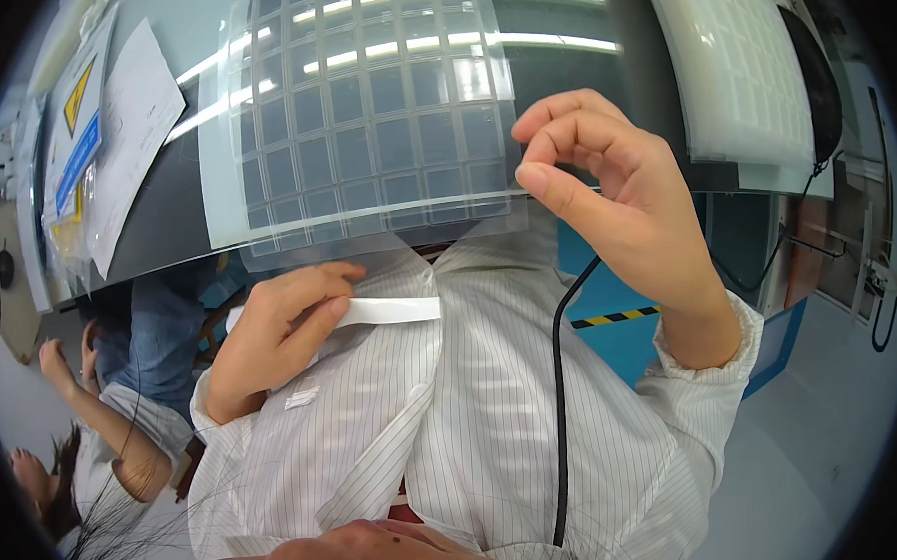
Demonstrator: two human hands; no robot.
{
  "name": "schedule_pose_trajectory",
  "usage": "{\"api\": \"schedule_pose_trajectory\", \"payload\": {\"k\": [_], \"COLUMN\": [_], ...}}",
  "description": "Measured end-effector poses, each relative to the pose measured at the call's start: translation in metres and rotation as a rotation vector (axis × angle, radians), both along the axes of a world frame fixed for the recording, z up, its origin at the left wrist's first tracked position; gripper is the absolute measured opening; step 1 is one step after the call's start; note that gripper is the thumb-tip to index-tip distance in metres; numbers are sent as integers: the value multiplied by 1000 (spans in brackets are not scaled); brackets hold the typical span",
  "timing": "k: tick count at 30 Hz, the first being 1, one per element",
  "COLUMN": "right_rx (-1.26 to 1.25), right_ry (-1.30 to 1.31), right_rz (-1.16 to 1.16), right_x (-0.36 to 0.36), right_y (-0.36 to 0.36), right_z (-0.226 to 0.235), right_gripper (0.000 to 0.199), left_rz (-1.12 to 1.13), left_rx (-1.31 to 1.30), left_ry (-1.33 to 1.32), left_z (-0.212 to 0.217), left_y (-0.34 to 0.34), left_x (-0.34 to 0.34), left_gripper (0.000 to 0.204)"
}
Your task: Applying white labels or tape strips to a grid tray containing electronics components.
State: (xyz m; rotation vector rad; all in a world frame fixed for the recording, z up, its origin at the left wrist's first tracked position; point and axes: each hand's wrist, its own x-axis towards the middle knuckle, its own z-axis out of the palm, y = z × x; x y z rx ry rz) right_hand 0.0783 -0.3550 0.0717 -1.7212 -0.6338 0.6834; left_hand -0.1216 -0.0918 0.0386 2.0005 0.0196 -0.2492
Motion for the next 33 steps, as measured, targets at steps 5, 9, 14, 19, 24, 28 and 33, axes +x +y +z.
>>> {"api": "schedule_pose_trajectory", "payload": {"k": [5, 9, 14, 19, 24, 28, 33], "right_rx": [-12, -9, 32, 58, 48, 116, 90], "right_ry": [173, 279, 353, 310, 235, 230, 27], "right_rz": [-3, 55, 84, 120, 136, 65, 66], "right_x": [-4, -3, 0, 12, 13, 13, 16], "right_y": [-16, -14, -12, 1, 8, 20, 38], "right_z": [4, 4, -3, -2, 0, -9, -18], "right_gripper": [10, 10, 10, 9, 9, 7, 5], "left_rz": [81, 285, 401, 480, 510, 488, 417], "left_rx": [-102, -418, -492, -518, -431, -335, -376], "left_ry": [142, 171, 166, 226, 171, 91, 112], "left_z": [-4, -1, -6, -18, -21, -17, -18], "left_y": [9, 8, 12, 17, 13, 9, 11], "left_x": [-7, -13, -15, -21, -19, -10, -1], "left_gripper": [19, 19, 20, 21, 22, 22, 22]}}
